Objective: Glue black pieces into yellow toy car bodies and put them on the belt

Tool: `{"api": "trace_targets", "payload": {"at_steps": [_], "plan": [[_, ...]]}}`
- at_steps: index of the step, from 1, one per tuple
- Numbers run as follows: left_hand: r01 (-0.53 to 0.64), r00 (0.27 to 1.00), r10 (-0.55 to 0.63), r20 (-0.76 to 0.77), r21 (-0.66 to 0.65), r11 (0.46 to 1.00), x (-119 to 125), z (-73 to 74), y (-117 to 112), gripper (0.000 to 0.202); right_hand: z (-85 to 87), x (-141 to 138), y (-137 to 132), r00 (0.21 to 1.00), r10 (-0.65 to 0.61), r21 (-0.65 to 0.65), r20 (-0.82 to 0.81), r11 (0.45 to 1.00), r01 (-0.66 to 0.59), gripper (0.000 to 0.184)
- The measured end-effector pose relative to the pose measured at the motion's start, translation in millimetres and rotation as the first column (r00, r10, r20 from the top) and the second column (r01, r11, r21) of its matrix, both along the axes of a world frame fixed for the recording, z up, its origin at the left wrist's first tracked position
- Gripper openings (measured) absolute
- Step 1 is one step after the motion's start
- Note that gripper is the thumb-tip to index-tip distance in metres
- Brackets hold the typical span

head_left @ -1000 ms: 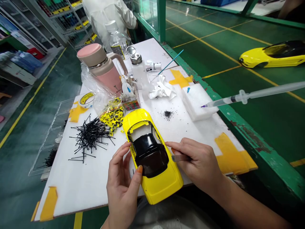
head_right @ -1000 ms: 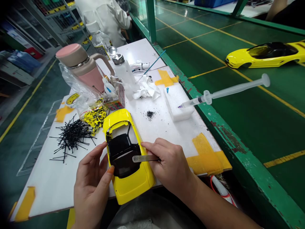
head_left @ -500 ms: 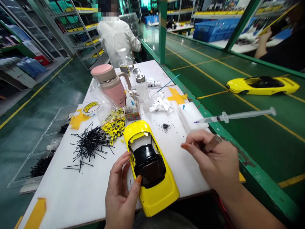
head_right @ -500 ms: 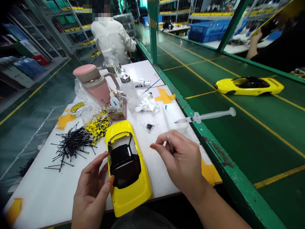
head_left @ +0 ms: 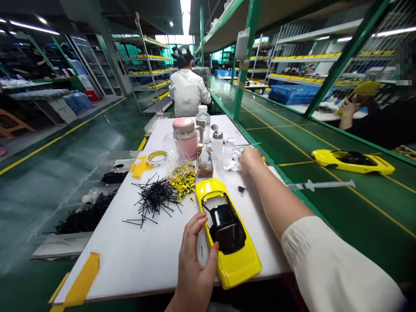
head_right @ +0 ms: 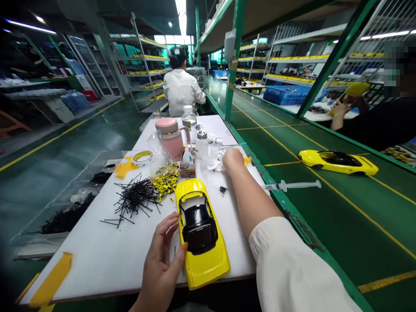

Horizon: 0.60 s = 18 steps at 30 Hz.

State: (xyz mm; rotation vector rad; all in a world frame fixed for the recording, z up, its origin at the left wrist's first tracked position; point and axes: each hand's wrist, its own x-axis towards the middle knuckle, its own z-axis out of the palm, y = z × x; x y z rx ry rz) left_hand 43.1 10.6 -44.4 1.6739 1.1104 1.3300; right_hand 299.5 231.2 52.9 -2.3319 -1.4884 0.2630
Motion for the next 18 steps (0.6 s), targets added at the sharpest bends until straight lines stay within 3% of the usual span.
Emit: {"api": "trace_targets", "payload": {"at_steps": [5, 11, 15, 18], "plan": [[0.029, 0.999, -0.026, -0.036, 0.095, 0.995, 0, -0.1, 2, 0.048, 23.8, 29, 9, 0.990, -0.068, 0.229, -0.124, 0.969, 0.095, 0.032], [-0.013, 0.995, 0.035, -0.094, 0.228, 0.974, -1, -2.1, 7, 0.050, 57.3, 26, 41, 0.973, 0.063, 0.469, -0.223, 0.882, 0.051, 0.029], [-0.032, 0.996, 0.047, -0.080, 0.185, 0.982, 3, -7.1, 5, 0.050, 62.6, 13, 67, 0.982, 0.141, 0.489, -0.129, 0.870, -0.061, 0.030], [-0.100, 0.995, 0.101, -0.005, 0.126, 0.987, 10, -9.6, 2, 0.047, 62.1, 5, 81, 0.974, 0.228, 0.413, -0.006, 0.887, -0.206, 0.028]]}}
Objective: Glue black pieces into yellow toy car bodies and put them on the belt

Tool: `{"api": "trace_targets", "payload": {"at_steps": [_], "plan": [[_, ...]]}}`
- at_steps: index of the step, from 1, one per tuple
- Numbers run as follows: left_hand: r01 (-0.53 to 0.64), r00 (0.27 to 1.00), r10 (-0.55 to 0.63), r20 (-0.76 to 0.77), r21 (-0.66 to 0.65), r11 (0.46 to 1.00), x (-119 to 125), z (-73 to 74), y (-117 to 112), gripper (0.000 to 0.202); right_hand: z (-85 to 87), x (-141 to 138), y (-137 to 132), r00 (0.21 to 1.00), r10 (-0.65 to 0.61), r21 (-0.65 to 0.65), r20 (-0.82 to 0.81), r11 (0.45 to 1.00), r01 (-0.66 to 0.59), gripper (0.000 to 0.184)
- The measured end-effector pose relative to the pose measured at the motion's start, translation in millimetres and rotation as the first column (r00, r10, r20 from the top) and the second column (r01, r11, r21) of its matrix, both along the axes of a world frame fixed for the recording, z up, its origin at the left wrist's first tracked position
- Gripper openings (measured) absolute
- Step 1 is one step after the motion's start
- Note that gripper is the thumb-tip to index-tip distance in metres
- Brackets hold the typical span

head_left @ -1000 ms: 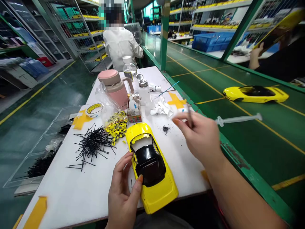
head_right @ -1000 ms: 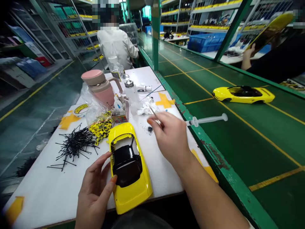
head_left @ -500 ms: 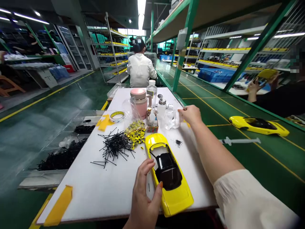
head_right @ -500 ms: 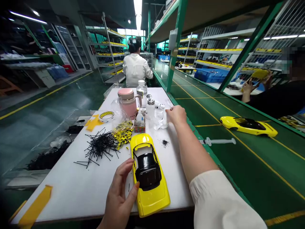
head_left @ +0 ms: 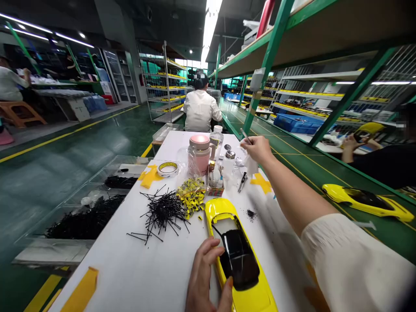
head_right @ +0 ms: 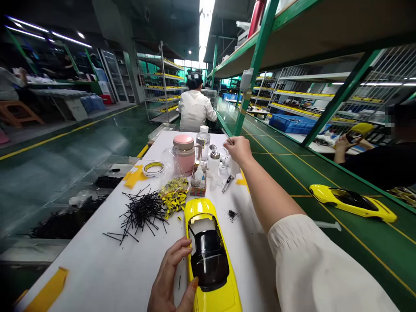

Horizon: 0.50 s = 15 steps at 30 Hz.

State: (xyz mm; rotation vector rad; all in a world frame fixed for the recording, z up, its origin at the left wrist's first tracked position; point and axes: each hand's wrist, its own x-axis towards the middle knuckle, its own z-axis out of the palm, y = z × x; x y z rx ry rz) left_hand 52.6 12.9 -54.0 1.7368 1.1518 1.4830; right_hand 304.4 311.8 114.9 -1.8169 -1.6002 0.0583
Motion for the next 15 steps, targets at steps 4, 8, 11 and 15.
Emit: {"api": "trace_targets", "payload": {"at_steps": [4, 8, 11, 15], "plan": [[-0.034, 0.999, 0.034, 0.020, 0.015, 0.999, 7, -0.8, -1, 0.046, -3.4, -10, 6, 0.976, 0.132, -0.116, 0.174, 0.987, -0.113, 0.024], [-0.094, 0.996, 0.094, 0.006, 0.038, 0.995, 9, -1.2, 0, 0.043, -9.0, -19, 2, 0.934, 0.203, -0.193, 0.294, 0.970, -0.150, 0.023], [-0.101, 0.995, 0.101, 0.000, 0.040, 0.994, 9, -1.5, 0, 0.042, -10.7, -23, -3, 0.915, 0.211, -0.218, 0.344, 0.966, -0.141, 0.023], [-0.069, 0.997, 0.068, 0.026, 0.036, 0.997, 8, -1.2, 0, 0.042, -10.2, -25, -6, 0.909, 0.212, -0.220, 0.358, 0.966, -0.139, 0.022]]}}
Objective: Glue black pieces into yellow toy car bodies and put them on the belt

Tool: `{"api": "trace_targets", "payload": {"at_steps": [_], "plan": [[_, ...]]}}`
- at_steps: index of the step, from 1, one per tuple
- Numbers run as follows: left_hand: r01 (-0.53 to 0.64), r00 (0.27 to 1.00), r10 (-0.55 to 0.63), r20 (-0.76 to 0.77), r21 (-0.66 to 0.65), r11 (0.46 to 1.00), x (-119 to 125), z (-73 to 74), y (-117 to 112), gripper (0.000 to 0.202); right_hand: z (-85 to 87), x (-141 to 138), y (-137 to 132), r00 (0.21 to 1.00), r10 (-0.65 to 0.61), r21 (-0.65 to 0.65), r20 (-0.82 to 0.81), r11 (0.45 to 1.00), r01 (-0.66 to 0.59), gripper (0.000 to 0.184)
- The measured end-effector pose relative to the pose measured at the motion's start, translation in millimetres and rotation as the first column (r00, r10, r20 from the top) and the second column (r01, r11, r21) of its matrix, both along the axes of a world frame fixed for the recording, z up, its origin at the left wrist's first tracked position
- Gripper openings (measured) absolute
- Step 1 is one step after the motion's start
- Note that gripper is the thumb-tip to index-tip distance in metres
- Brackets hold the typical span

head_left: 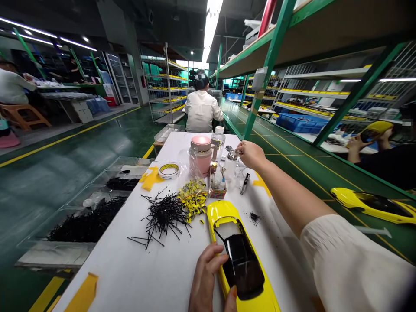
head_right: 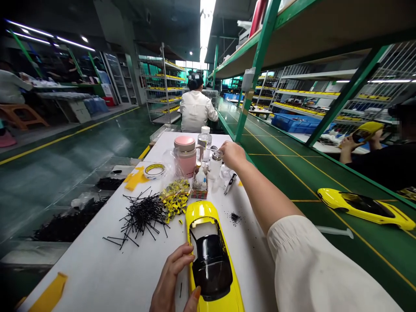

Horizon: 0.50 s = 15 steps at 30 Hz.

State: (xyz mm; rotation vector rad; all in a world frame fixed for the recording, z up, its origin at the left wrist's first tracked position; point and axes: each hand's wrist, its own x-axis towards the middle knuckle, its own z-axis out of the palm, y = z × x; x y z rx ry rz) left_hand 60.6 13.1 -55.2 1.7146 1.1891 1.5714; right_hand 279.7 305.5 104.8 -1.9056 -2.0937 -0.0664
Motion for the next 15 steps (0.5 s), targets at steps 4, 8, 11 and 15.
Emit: {"api": "trace_targets", "payload": {"at_steps": [4, 8, 11, 15], "plan": [[0.027, 1.000, -0.027, 0.016, -0.015, 1.000, -1, 0.4, 0, 0.042, 0.5, 0, -2, 0.998, 0.002, 0.027, -0.059, 1.000, 0.000, 0.017], [0.028, 0.999, -0.028, 0.022, -0.014, 1.000, -1, 0.3, 0, 0.039, 20.3, 1, -11, 0.975, -0.024, 0.164, -0.221, 0.985, 0.061, 0.012], [0.036, 0.999, -0.036, 0.020, -0.018, 0.999, -3, 0.9, 0, 0.038, 51.9, 8, -39, 0.927, -0.010, 0.295, -0.375, 0.947, 0.129, 0.020], [0.090, 0.995, -0.091, -0.046, -0.035, 0.995, -12, 4.1, 2, 0.041, 82.0, 27, -121, 0.855, 0.050, 0.395, -0.516, 0.900, 0.186, 0.023]]}}
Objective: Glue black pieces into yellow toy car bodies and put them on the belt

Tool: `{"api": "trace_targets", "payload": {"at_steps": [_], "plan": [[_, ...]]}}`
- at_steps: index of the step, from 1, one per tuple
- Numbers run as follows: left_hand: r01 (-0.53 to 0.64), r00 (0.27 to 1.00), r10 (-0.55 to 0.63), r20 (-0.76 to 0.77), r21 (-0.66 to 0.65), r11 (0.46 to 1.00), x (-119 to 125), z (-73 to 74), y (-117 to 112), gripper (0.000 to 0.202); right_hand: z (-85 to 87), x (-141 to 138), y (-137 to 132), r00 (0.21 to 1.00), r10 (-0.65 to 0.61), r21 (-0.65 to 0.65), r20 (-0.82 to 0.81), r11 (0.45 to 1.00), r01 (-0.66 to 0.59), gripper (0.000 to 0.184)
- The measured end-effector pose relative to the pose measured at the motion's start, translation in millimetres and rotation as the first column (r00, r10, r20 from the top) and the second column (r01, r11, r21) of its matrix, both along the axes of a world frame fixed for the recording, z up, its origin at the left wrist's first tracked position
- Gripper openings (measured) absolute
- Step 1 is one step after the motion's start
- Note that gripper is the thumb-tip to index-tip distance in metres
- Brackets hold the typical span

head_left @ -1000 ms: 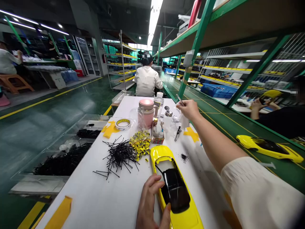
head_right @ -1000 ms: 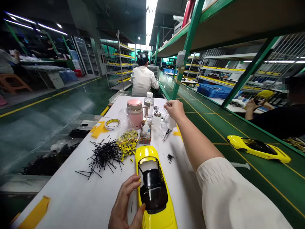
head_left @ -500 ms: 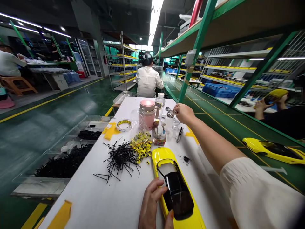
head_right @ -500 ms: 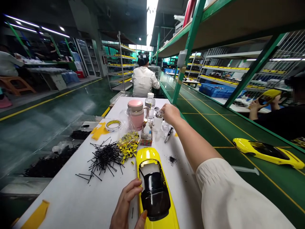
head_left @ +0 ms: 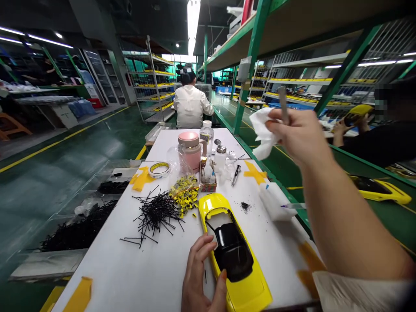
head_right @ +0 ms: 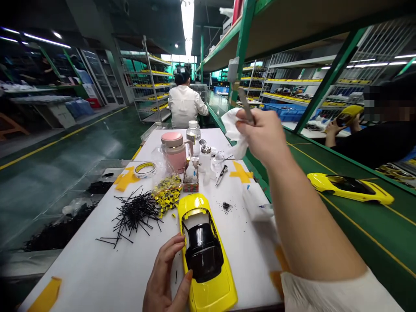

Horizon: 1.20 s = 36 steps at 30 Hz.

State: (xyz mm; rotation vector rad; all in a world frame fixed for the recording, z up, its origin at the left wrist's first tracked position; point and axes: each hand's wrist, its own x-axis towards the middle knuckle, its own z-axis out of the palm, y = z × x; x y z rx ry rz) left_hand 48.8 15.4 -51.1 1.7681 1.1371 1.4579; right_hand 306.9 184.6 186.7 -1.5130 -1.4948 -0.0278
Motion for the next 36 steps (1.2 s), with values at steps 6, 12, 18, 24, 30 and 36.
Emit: {"api": "trace_targets", "payload": {"at_steps": [6, 12, 18, 24, 30, 36], "plan": [[0.065, 0.996, -0.067, -0.056, -0.037, 0.997, -9, 9.3, -2, 0.046, -46.4, 18, -127, 0.985, 0.173, -0.077, 0.027, 0.982, -0.170, 0.009], [0.081, 0.996, -0.084, -0.025, -0.124, 0.989, -6, 13.4, -6, 0.041, -134.1, -3, -171, 0.937, 0.337, -0.400, -0.094, 0.849, -0.345, 0.019], [0.067, 0.998, -0.068, -0.003, -0.128, 0.990, -6, 12.8, -5, 0.041, -181.8, -33, -176, 0.944, 0.330, -0.420, -0.004, 0.856, -0.301, 0.032], [0.052, 0.998, -0.056, -0.026, -0.142, 0.989, -4, 15.1, -6, 0.042, -191.1, -30, -194, 0.936, 0.328, -0.428, 0.126, 0.869, -0.247, 0.034], [0.038, 0.998, -0.045, -0.049, -0.134, 0.990, -3, 16.6, -5, 0.041, -190.4, -27, -193, 0.941, 0.301, -0.376, 0.154, 0.899, -0.226, 0.035], [0.037, 0.999, -0.042, -0.033, -0.151, 0.988, -4, 15.6, -7, 0.040, -188.9, -29, -189, 0.912, 0.377, -0.396, 0.160, 0.871, -0.291, 0.043]]}}
